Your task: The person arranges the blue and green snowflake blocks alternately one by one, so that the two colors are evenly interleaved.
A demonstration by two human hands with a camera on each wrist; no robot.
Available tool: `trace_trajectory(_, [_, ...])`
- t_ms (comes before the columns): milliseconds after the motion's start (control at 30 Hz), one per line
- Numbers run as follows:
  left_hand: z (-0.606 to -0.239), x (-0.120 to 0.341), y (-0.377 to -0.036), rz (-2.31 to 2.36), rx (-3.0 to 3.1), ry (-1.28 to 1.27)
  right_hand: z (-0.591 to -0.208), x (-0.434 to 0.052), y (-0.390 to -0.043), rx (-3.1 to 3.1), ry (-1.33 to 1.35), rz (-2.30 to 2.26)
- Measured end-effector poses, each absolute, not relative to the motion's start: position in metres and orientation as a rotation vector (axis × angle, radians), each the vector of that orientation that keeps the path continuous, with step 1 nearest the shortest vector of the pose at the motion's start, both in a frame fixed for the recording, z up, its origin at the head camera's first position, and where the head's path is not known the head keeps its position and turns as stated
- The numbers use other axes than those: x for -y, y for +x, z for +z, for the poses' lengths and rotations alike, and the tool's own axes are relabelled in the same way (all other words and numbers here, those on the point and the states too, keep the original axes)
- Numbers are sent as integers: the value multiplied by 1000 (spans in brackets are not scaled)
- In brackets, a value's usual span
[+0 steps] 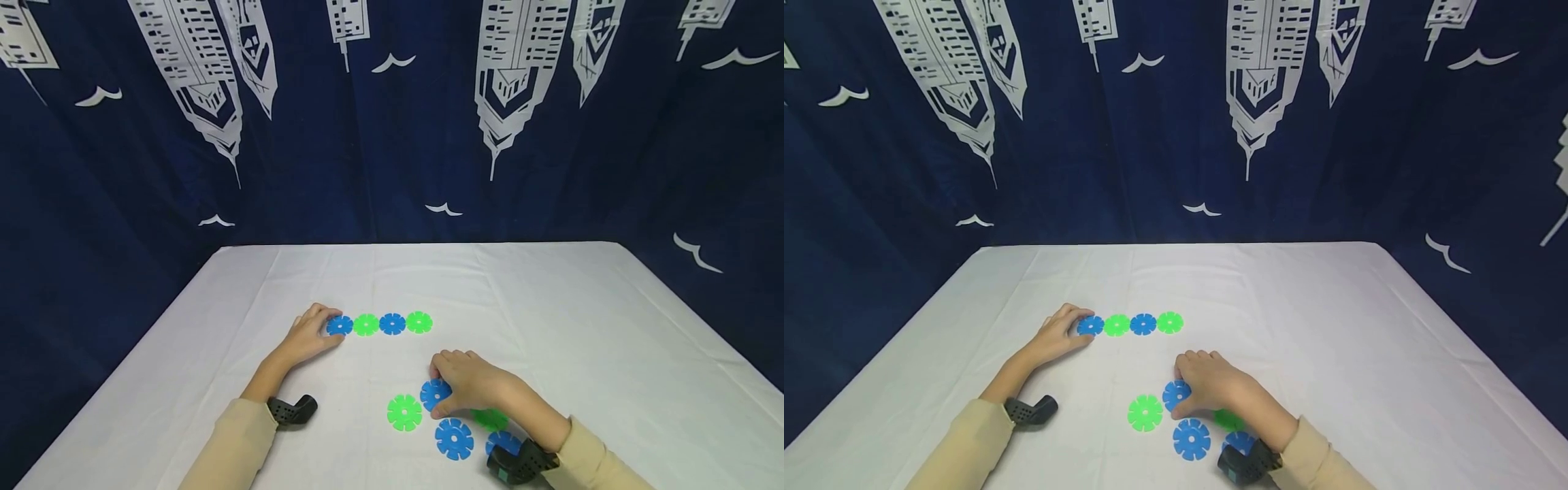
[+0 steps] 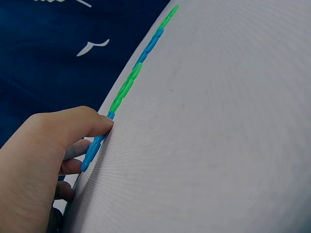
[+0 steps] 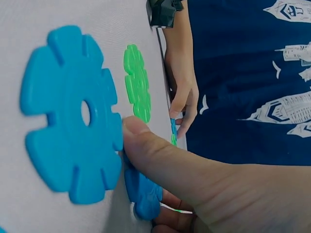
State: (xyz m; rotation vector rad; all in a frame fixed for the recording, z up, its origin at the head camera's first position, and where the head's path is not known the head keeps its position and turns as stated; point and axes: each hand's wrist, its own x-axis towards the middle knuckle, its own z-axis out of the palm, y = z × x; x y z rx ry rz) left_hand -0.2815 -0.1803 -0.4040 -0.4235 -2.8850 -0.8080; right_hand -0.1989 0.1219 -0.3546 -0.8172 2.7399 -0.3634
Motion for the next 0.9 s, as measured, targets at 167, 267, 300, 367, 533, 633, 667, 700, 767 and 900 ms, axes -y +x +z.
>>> trace_trajectory(167, [-404,181,-281,-812,2892,-411,-356,-123,-203,-2671,-812,-444])
trace_trajectory(267, [-404,181,-281,-813,2888,-413,-356,-124,-206,-2629,-796,-500])
trace_trajectory(300, [-404,181,-282,-814,2888,-415,-356,-125,-207,-2614,-797,-522])
trace_trajectory(367, [-403,180,-282,-812,2888,-421,-356,-126,-208,-2590,-817,-562])
trace_trajectory(533, [-402,180,-282,-813,2896,-417,-357,-129,-210,-2543,-853,-639])
trace_trajectory(633, [-401,180,-281,-813,2894,-419,-356,-130,-210,-2518,-835,-660])
trace_trajectory(667, [-401,180,-282,-811,2891,-420,-355,-130,-210,-2505,-832,-668])
trace_trajectory(700, [-401,180,-282,-811,2890,-421,-355,-131,-211,-2493,-830,-676])
trace_trajectory(767, [-401,180,-282,-811,2888,-422,-354,-132,-213,-2461,-850,-698])
trace_trajectory(900, [-402,180,-281,-814,2894,-419,-354,-136,-218,-2367,-888,-796])
